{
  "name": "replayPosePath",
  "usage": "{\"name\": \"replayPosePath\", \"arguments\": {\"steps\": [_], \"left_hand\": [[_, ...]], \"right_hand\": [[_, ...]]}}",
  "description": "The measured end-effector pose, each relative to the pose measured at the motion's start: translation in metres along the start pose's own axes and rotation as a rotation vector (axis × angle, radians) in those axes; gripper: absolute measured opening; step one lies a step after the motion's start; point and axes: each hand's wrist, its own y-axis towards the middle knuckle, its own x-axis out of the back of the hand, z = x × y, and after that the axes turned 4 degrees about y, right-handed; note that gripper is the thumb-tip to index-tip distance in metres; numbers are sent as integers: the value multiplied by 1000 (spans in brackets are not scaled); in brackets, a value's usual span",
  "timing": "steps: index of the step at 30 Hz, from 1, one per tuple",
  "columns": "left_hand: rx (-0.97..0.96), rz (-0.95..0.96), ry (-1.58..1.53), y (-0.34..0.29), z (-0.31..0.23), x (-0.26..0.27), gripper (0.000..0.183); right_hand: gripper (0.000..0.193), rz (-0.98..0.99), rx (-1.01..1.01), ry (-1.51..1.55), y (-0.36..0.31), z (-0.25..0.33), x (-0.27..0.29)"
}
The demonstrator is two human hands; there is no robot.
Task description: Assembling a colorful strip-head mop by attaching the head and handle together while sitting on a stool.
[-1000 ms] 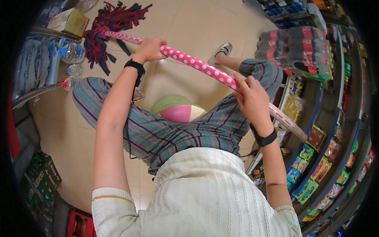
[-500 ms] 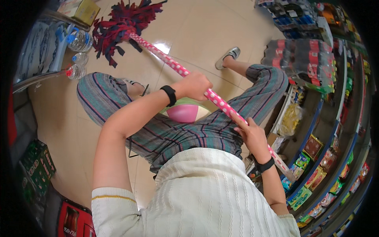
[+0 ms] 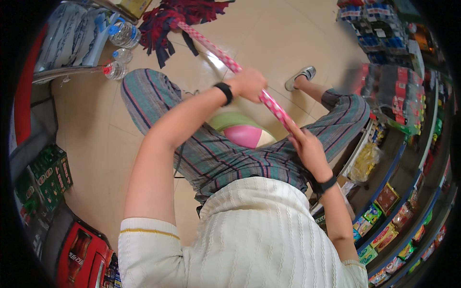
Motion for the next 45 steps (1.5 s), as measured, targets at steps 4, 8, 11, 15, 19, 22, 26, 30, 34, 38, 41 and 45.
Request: {"name": "replayPosePath", "arguments": {"steps": [4,8,11,15,19,22,26,30,34,38,41,45], "left_hand": [[-75,68,-41,19,-93,-21,35],[-147,16,-213,18,-122,-15,29],[17,-58,-197,16,-74,-16,23],[237,-194,-71,-1,24,-12,22],[311,-101,-12,11,36,11,23],[317,-58,-29,10,35,2,25],[316,84,-125,-6,34,-12,39],[483,134,-165,-5,39,-15,63],[1099,-268,-766,-42,86,-39,73],[1333,-494,-625,-32,82,-60,69],[1292,-563,-1609,-50,81,-92,50],[1395,-607,-1723,-20,65,-84,38]], "right_hand": [[62,72,-117,15,-84,-7,33],[61,168,-203,-8,-116,7,72],[59,104,-180,-126,-105,-5,85],[61,75,-144,-412,-40,-3,93],[59,-269,25,-461,30,14,56],[50,-299,92,-482,96,11,-17],[25,-113,-29,-337,147,7,-69],[35,75,46,1,134,-27,-65],[34,306,3,322,127,4,-54],[29,515,-296,622,95,-3,-32],[30,681,-407,881,82,18,-19],[28,708,-525,844,89,10,-2]]}}
